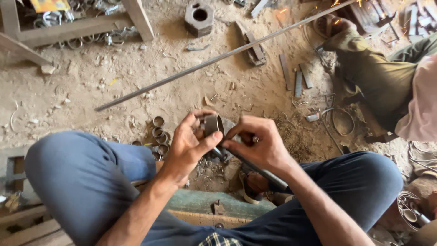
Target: The person sits cross-legged on the floor and uses a hammer to shape small metal rings on a gear-like anvil. They repeatedly pick up rings, position them on the anvil, and strike them to adjust their form, occasionally inspecting the rings by hand.
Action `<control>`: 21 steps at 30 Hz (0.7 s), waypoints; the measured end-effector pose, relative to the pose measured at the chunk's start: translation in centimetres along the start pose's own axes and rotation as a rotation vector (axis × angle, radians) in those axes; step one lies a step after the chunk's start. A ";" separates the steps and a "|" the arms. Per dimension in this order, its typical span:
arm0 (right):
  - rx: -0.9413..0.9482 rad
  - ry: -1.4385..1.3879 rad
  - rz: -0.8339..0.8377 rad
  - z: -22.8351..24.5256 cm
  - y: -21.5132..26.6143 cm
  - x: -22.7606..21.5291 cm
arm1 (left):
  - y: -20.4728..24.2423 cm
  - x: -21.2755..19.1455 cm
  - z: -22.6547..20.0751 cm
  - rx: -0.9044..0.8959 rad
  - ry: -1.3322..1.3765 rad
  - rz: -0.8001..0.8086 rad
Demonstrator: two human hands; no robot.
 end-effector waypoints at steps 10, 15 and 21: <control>0.442 0.545 0.318 -10.8 5.0 6.1 | -1.4 -4.4 0.1 0.371 -0.851 -0.214; 0.409 0.241 0.315 -11.5 7.5 8.3 | -2.3 -6.4 5.2 0.298 -0.690 -0.202; 0.483 0.240 0.198 -9.2 8.8 6.5 | -2.4 -7.3 7.0 0.287 -0.888 -0.261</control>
Point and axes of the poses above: each hand's wrist, its own y-axis away from the middle knuckle, its own x-axis out of the palm, z = x × y, the point moved 10 cm from there along -y, towards the middle knuckle, and after that the axes turned 4 degrees about z, right-handed, at the moved point
